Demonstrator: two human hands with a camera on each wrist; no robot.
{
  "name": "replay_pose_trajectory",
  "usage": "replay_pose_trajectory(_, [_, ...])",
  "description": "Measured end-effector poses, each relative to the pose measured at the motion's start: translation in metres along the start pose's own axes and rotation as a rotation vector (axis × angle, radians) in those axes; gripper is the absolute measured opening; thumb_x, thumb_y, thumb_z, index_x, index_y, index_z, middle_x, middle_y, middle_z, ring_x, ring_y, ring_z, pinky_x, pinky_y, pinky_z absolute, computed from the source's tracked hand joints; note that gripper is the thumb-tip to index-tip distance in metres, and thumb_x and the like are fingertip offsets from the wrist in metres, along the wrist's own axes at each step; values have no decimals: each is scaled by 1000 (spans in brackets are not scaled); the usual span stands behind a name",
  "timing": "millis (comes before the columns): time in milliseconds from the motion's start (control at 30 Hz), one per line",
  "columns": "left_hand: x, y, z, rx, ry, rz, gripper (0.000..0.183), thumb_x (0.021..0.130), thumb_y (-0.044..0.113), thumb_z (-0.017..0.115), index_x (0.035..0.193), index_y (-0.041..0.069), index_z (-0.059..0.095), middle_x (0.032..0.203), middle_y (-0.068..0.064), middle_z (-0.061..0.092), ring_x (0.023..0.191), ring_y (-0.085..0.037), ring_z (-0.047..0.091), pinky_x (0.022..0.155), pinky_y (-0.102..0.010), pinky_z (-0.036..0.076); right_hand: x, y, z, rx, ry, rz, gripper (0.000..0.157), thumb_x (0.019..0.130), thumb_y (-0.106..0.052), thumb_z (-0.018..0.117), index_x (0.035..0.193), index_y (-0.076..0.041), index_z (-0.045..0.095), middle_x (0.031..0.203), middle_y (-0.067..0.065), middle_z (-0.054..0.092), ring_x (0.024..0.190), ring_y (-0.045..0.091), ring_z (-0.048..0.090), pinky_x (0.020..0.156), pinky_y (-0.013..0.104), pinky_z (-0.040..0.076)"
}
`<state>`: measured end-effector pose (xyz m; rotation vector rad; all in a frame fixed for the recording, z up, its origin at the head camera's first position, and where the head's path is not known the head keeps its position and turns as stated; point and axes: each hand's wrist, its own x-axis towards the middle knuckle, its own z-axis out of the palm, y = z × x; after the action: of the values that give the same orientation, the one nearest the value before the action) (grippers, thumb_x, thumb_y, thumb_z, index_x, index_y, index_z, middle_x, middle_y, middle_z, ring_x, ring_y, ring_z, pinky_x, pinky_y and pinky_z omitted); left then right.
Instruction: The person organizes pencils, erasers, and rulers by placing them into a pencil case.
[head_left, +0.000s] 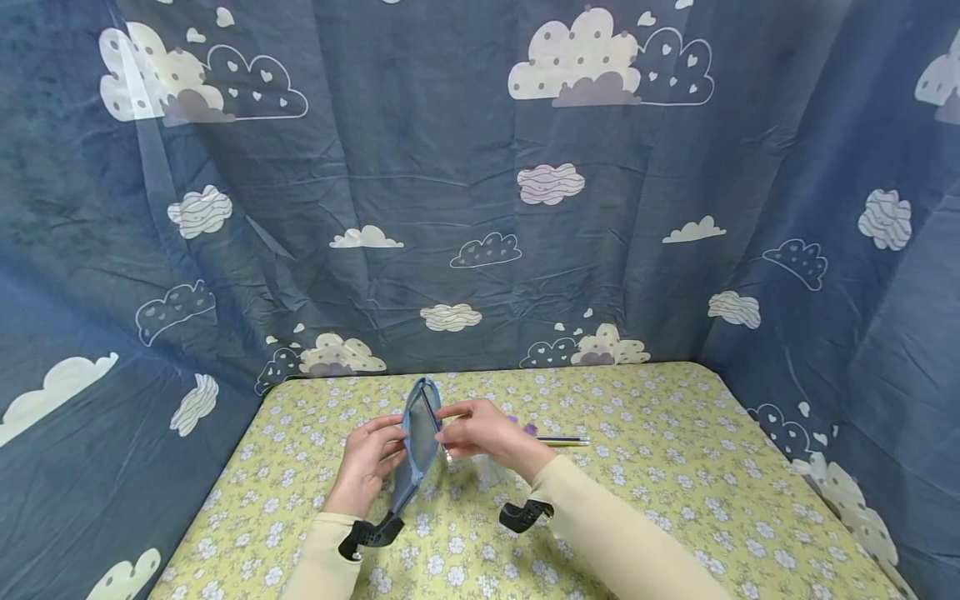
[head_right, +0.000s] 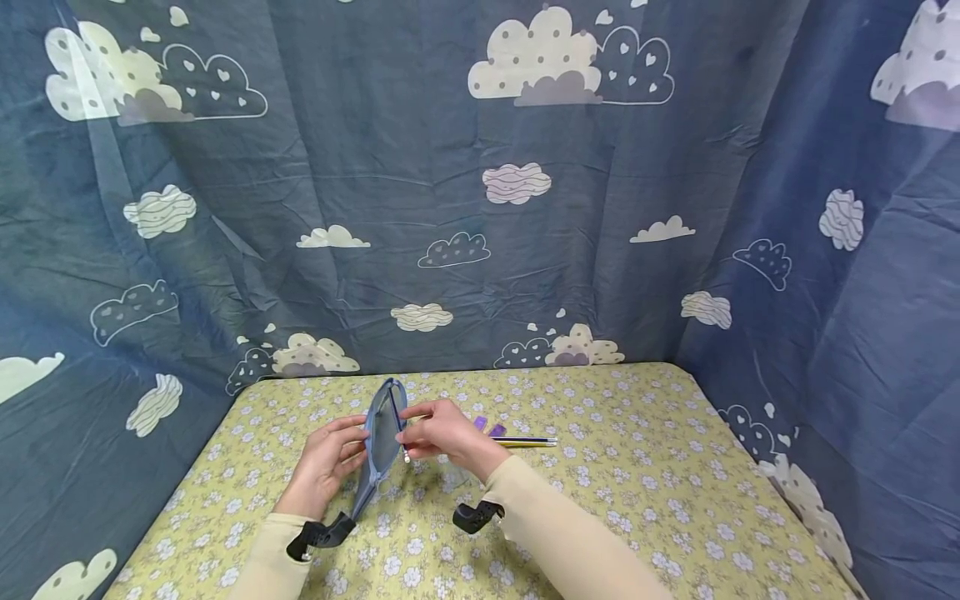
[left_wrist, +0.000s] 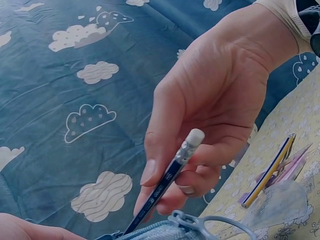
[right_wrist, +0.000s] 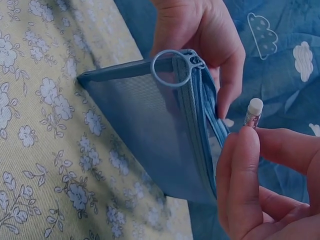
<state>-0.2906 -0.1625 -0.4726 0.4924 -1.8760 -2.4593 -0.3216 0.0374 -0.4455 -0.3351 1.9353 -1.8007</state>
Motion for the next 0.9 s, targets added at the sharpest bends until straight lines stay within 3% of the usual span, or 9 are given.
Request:
replay_pose_trajectory(267, [0,-2,2,16,-1,14,34,74,2,68,107,3,61,98,-21,63,80,-28,63,68,-35,53,2,-2,8,-13,13,-8,54,76,-10,72,125,-4,52,100,23,63,71,22,65,67,36,54])
replay_pose_trajectory(433, [-3,-2,2,50,14,20,31,75,8,69,104,1,60,94,-19,63,83,-32,62,69,-37,53,6,-3,12,-17,44,-6,52,75,-8,73,123,-4,54,92,19,65,69,22,65,65,36,54])
replay_pose_trajectory(567, [-3,-1,1,56,15,25,29,77,11,68,103,-1,59,89,-13,64,78,-27,63,69,-37,53,8,-4,16,-43,65,0,52,74,-8,74,122,-3,54,86,15,66,67,21,65,62,34,54])
replay_pose_trajectory(900, [-2,-2,0,45,30,25,23,75,8,69,93,-5,62,85,-14,63,74,-26,64,73,-40,52,11,-3,26,-110,121,-13,46,74,-5,73,116,2,57,77,12,66,60,19,64,67,40,53])
